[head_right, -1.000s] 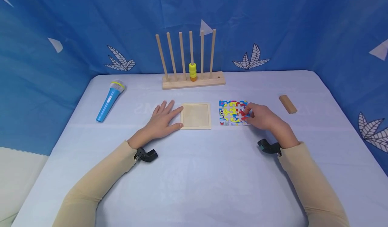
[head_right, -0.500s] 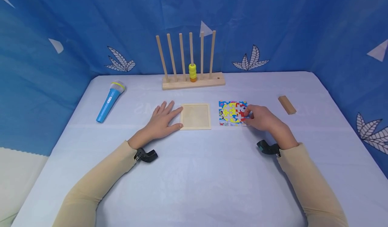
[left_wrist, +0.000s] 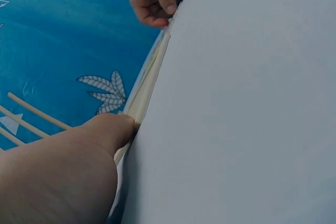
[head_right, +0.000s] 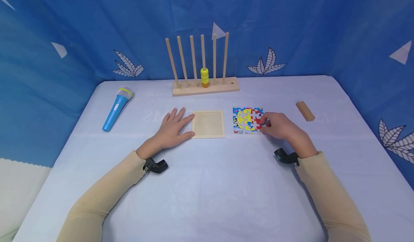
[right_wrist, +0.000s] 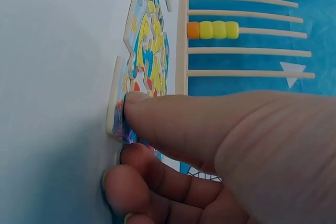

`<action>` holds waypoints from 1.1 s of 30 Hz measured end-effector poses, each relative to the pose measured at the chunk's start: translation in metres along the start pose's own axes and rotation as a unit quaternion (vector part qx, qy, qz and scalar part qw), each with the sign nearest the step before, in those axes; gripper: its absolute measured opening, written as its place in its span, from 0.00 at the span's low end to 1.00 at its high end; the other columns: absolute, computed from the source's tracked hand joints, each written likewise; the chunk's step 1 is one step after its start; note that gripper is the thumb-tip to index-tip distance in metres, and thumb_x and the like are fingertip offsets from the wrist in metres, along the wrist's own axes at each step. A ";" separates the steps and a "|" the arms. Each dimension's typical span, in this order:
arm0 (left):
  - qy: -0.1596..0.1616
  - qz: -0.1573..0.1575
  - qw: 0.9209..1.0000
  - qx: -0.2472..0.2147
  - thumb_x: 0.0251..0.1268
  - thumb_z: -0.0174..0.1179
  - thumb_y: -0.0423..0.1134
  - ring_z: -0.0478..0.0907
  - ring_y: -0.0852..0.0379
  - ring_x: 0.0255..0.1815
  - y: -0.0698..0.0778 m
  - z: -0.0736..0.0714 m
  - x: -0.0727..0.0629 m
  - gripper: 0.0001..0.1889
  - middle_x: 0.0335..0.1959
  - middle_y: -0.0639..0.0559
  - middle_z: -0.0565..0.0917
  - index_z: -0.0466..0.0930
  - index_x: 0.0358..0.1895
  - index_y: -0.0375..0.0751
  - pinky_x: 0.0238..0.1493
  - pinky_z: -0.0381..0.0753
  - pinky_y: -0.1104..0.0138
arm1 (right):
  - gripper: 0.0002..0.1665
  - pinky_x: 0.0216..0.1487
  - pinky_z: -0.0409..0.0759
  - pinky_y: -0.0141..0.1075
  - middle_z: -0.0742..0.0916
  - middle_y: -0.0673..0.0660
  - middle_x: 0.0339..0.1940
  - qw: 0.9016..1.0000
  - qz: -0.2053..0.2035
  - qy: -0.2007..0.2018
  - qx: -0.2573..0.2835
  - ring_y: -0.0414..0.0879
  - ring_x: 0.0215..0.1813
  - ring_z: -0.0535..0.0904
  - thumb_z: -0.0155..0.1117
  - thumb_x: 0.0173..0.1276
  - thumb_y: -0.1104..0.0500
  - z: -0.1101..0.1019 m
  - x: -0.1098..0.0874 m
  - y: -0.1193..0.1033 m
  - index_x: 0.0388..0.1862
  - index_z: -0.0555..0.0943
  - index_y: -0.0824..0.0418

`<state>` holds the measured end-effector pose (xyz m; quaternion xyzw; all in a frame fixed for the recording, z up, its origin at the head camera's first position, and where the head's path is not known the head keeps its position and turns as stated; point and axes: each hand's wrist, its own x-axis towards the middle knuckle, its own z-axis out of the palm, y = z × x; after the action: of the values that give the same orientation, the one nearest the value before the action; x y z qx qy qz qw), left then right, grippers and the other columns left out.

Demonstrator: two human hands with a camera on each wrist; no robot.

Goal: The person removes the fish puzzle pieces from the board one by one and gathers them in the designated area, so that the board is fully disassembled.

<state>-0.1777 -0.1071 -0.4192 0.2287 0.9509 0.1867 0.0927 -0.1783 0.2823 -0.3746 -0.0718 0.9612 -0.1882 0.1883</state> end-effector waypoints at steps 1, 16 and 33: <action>0.001 0.000 1.000 0.000 0.73 0.51 0.62 0.34 0.32 0.85 0.000 0.000 0.000 0.39 0.85 0.37 0.46 0.56 0.82 0.53 0.81 0.36 0.37 | 0.15 0.34 0.72 0.37 0.80 0.61 0.34 1.000 0.000 0.001 0.000 0.51 0.36 0.74 0.69 0.67 0.60 0.000 0.000 0.000 0.47 0.77 0.66; 0.003 -0.005 1.000 0.004 0.72 0.52 0.63 0.35 0.31 0.85 -0.005 0.005 -0.002 0.39 0.85 0.37 0.46 0.57 0.82 0.53 0.81 0.37 0.36 | 0.13 0.32 0.72 0.37 0.81 0.58 0.31 1.000 -0.014 -0.009 0.024 0.48 0.33 0.74 0.65 0.72 0.57 0.005 0.004 0.002 0.48 0.78 0.64; 0.006 -0.004 1.000 0.000 0.72 0.53 0.62 0.35 0.32 0.85 -0.007 0.005 -0.001 0.40 0.85 0.37 0.46 0.56 0.82 0.51 0.81 0.36 0.36 | 0.19 0.32 0.72 0.36 0.79 0.56 0.28 0.999 -0.047 -0.003 0.011 0.47 0.33 0.73 0.75 0.63 0.59 0.003 0.004 0.004 0.46 0.78 0.66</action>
<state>-0.1781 -0.1116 -0.4263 0.2237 0.9523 0.1879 0.0883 -0.1809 0.2844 -0.3805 -0.1154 0.9539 -0.2077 0.1835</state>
